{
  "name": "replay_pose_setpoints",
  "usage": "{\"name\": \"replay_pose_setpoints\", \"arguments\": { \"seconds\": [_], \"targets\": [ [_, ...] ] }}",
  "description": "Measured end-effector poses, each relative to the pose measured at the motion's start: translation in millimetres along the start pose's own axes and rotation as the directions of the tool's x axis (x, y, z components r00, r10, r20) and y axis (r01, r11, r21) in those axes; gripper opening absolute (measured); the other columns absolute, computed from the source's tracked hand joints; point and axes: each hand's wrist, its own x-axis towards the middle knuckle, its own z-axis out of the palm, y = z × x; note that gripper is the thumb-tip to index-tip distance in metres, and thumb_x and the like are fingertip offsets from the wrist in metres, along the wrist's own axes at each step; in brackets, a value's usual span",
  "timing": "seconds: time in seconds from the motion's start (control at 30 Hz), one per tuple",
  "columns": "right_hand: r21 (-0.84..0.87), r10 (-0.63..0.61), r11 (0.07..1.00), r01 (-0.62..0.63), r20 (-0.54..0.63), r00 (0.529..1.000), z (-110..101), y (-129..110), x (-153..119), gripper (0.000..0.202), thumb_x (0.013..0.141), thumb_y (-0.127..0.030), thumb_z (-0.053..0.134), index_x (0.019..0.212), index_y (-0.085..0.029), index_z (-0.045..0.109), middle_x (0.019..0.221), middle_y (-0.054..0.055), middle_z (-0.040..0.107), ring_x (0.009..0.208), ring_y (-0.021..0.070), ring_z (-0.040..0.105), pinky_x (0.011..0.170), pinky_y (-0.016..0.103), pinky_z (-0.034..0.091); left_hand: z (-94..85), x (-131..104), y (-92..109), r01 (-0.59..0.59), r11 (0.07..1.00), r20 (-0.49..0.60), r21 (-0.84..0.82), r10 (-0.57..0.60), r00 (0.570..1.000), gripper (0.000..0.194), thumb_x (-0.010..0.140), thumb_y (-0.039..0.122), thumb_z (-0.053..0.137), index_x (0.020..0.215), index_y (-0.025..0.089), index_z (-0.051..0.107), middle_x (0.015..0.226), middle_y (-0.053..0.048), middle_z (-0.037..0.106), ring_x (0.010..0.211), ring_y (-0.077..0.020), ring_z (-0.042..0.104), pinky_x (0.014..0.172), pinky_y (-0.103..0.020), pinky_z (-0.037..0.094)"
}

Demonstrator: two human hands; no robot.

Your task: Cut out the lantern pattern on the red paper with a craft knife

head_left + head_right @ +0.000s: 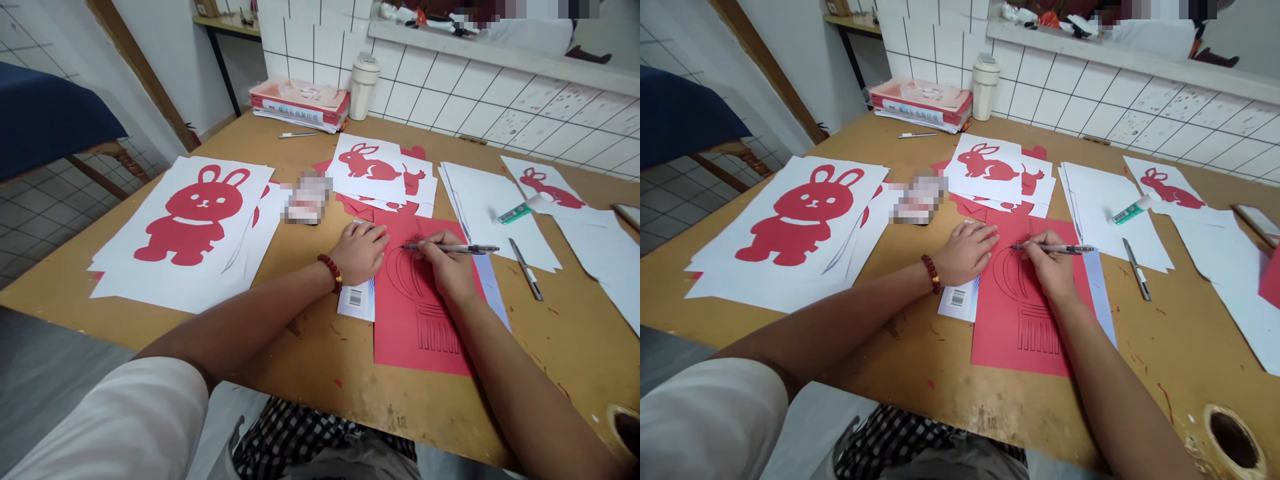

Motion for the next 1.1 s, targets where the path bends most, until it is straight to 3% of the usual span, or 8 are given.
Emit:
{"name": "replay_pose_setpoints", "arguments": {
  "seconds": [0.2,1.1],
  "targets": [
    [-0.083,0.001,0.997,0.002,0.041,0.999,-0.7,-1.3,-0.4,0.014,0.082,-0.025,0.066,0.070,-0.023,0.060,0.064,-0.002,0.063,0.066,0.0182,0.058,0.068,0.034,0.044,2.5,-0.1,-1.3,-0.011,1.000,-0.013,0.002,0.011,1.000,0.045,0.101,0.028,0.037,0.140,0.016,0.057,0.155,-0.008,0.047,0.138,-0.0296,0.041,0.117,-0.051,0.028],
    [-0.072,0.023,0.997,-0.016,0.099,0.995,1.6,-8.1,-3.5,0.011,0.082,-0.028,0.065,0.073,-0.024,0.060,0.067,-0.001,0.066,0.068,0.0186,0.061,0.073,0.036,0.048,2.1,-0.3,-1.2,-0.009,1.000,-0.028,-0.010,0.009,1.000,0.044,0.100,0.027,0.038,0.138,0.017,0.058,0.154,-0.009,0.048,0.138,-0.0294,0.042,0.117,-0.052,0.028]
  ]
}}
